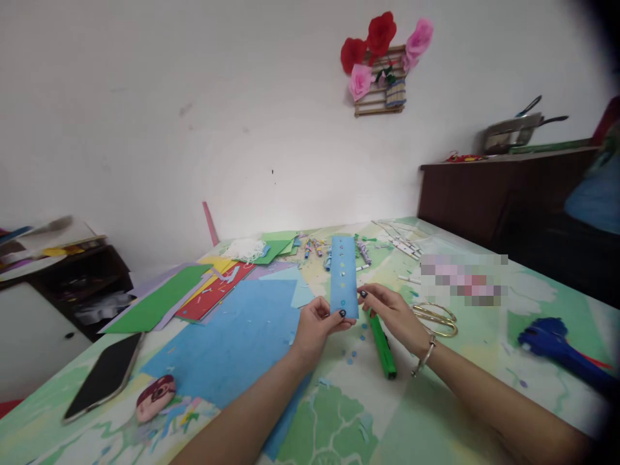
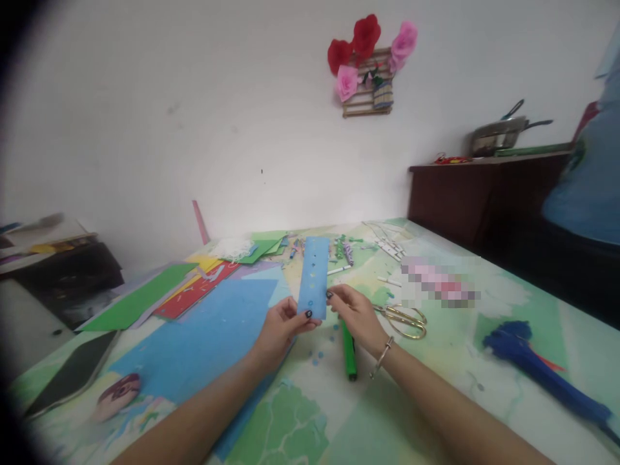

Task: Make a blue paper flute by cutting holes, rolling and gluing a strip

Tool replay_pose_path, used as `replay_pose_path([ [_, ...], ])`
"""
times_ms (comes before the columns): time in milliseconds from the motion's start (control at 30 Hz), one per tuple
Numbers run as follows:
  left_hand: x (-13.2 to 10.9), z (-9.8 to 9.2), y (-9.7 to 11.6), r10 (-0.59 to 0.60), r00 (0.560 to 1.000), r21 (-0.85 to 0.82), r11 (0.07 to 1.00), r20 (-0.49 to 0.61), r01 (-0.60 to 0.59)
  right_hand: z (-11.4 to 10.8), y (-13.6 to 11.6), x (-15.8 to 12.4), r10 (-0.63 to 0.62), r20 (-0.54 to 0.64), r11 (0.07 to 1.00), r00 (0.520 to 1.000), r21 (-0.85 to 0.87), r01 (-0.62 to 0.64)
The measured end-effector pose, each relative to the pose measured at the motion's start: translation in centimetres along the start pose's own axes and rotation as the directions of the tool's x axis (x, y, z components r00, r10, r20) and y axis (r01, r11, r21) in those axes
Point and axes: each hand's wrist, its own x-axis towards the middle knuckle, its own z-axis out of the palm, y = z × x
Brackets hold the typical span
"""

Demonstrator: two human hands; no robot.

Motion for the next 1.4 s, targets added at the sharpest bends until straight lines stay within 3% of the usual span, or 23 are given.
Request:
replay_pose_path([
  [100, -0.3, 0.5, -0.4, -0.017, 0.997, 0.011, 1.0, 0.073, 0.016, 0.4, -0.9, -0.8, 0.011, 0.067, 0.972, 0.998, 0.233, -0.026],
  [267, -0.6, 0.8, -0.3, 0.001, 0.994, 0.037, 0.999, 0.111, -0.005, 0.1, -1.6, -1.8, -0.03, 0.152, 0.934, 0.988, 0.355, -0.027],
  [433, -0.6, 0.8, -0.2, -0.042, 0.998, 0.03, 0.999, 0.038, 0.041, -0.1, -1.5, -2.1, -0.04, 0.196, 0.949, 0.98, 0.313, -0.024],
  [767, -0.4, 1.1, -0.8, 0.003, 0.998, 0.077, 0.997, -0.06, 0.002, 0.6, -0.6, -2.3, -0.084, 0.097, 0.973, 0.992, 0.224, 0.06],
  [1133, -0.8, 1.5, -0.1, -0.021, 1.0, 0.168, 0.985, -0.005, 0.021, 0.2, -0.7, -2.5, -0.088, 0.096, 0.983, 0.991, 0.17, 0.071],
  [1233, -0.7, 1.4, 0.2, -0.03, 0.999, 0.158, 0.987, 0.013, 0.028, 0.1, -0.8, -2.5, -0.045, 0.11, 0.953, 0.993, 0.301, 0.01],
  [1400, -0.7, 0.9, -0.1, 0.015, 0.99, 0.061, 0.998, 0.138, -0.024, 0.2, -1.0, -2.4, 0.152, 0.191, 0.754, 0.97, 0.612, -0.239],
])
